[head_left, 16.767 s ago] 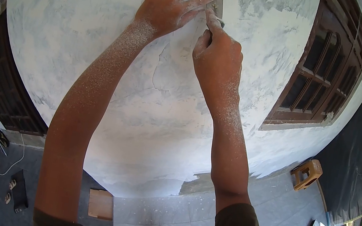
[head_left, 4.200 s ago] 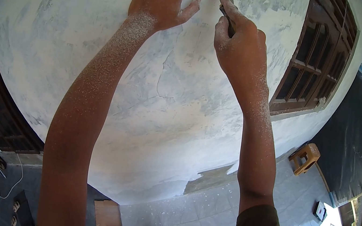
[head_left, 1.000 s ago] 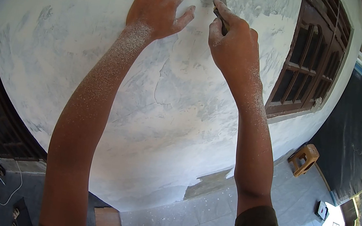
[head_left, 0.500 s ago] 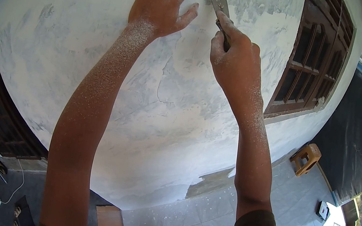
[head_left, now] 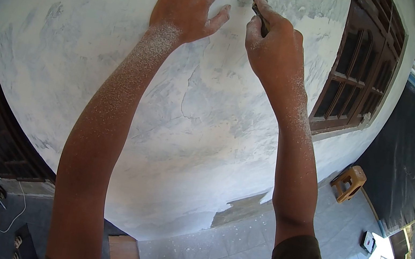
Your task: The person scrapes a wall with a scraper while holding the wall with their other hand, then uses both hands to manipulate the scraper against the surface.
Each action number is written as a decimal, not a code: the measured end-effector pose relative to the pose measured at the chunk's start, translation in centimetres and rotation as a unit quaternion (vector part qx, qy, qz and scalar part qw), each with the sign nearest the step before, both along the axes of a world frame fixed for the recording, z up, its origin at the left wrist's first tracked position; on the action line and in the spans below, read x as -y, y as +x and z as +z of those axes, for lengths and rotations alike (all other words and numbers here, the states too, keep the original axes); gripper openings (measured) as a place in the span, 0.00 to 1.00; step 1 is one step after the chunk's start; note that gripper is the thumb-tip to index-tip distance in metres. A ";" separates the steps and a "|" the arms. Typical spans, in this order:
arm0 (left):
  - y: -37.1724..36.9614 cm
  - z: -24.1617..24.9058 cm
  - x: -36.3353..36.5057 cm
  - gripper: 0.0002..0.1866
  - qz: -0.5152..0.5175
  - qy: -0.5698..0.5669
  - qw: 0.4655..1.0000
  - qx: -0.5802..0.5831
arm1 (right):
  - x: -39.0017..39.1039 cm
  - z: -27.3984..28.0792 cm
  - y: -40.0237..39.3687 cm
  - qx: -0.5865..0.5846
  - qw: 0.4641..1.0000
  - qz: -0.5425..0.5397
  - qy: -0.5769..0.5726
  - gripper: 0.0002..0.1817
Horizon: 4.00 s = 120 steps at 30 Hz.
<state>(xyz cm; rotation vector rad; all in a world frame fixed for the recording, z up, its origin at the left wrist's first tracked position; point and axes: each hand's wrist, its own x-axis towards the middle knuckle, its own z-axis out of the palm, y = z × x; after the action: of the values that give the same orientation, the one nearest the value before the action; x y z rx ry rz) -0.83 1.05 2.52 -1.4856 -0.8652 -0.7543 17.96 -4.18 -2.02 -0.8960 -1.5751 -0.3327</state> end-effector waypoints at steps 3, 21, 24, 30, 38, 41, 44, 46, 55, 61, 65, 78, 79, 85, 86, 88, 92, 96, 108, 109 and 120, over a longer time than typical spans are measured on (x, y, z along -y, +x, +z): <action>-0.1 0.0 -0.1 0.37 0.004 0.008 1.000 -0.001 | 0.8 -1.1 0.0 0.008 1.000 0.000 -0.019 0.20; -0.1 0.1 -0.1 0.36 -0.010 0.010 1.000 -0.003 | 0.4 -0.2 -0.2 -0.004 1.000 0.007 -0.010 0.20; -0.1 0.0 0.1 0.36 -0.008 0.005 1.000 -0.003 | 0.4 -1.5 -0.4 0.007 1.000 -0.004 -0.014 0.20; -0.1 0.2 0.1 0.36 -0.014 0.005 1.000 -0.003 | -0.1 -0.2 -1.1 0.001 0.999 -0.027 0.024 0.20; -0.1 0.0 0.1 0.35 -0.023 0.006 1.000 -0.001 | -0.5 0.2 -0.5 -0.004 1.000 -0.003 0.015 0.20; -0.1 0.0 0.2 0.35 -0.019 -0.001 1.000 0.003 | 0.1 -0.5 -0.3 -0.001 1.000 -0.004 -0.009 0.20; 0.0 0.2 0.2 0.35 -0.021 0.004 1.000 0.004 | -0.2 -2.5 0.1 0.020 0.999 -0.027 -0.013 0.22; 0.0 0.1 0.3 0.36 -0.017 -0.007 1.000 0.007 | 0.1 -0.5 -0.2 0.008 1.000 -0.009 -0.022 0.22; 0.1 0.0 0.2 0.36 -0.005 -0.001 1.000 0.009 | 0.1 -1.3 -0.1 0.014 0.999 -0.014 -0.042 0.21; 0.0 0.0 0.3 0.37 -0.019 -0.008 1.000 0.006 | 0.0 -0.6 -0.3 0.000 1.000 -0.006 0.003 0.20; 0.0 0.1 0.2 0.37 0.000 -0.006 1.000 0.010 | -0.4 -0.9 -0.3 0.001 1.000 -0.011 -0.001 0.20; -0.1 0.1 -0.1 0.35 -0.001 -0.005 1.000 -0.005 | 0.2 0.9 -0.3 0.006 1.000 0.001 -0.003 0.21; -0.1 0.1 -0.2 0.35 -0.002 0.000 1.000 -0.007 | 0.0 0.3 -0.2 0.006 1.000 0.001 -0.004 0.21; 0.0 0.1 0.0 0.35 0.001 -0.018 1.000 0.002 | 0.0 -0.7 -0.3 0.005 1.000 -0.004 -0.019 0.20; 0.1 0.0 0.0 0.35 0.000 -0.022 1.000 0.001 | -0.3 0.3 -0.3 0.007 1.000 -0.005 -0.009 0.20; 0.0 0.1 0.0 0.34 0.002 -0.017 1.000 0.002 | -0.2 0.6 -0.3 0.006 1.000 -0.002 0.020 0.20; -0.2 0.1 -0.3 0.35 0.002 0.004 1.000 -0.009 | -0.3 -2.3 -0.3 0.013 1.000 -0.019 0.008 0.20; -0.1 0.0 0.1 0.35 0.009 -0.018 1.000 -0.001 | -0.1 0.3 -0.3 -0.001 1.000 -0.001 0.013 0.20; 0.0 0.1 -0.1 0.35 -0.003 -0.010 1.000 -0.003 | 0.2 0.7 -0.4 0.002 1.000 -0.002 -0.008 0.21; -0.1 0.1 -0.1 0.35 -0.006 -0.005 1.000 -0.003 | 0.2 -0.1 -0.4 0.002 1.000 -0.001 -0.009 0.21; -0.1 0.0 0.4 0.35 -0.005 -0.019 1.000 0.006 | -0.2 -1.9 -0.3 0.013 1.000 -0.013 -0.010 0.21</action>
<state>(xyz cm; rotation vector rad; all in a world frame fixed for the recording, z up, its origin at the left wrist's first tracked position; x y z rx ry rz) -0.91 0.67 2.54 -1.5206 -0.8863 -0.7578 17.69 -3.93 -3.96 -0.9315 -1.5943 -0.3503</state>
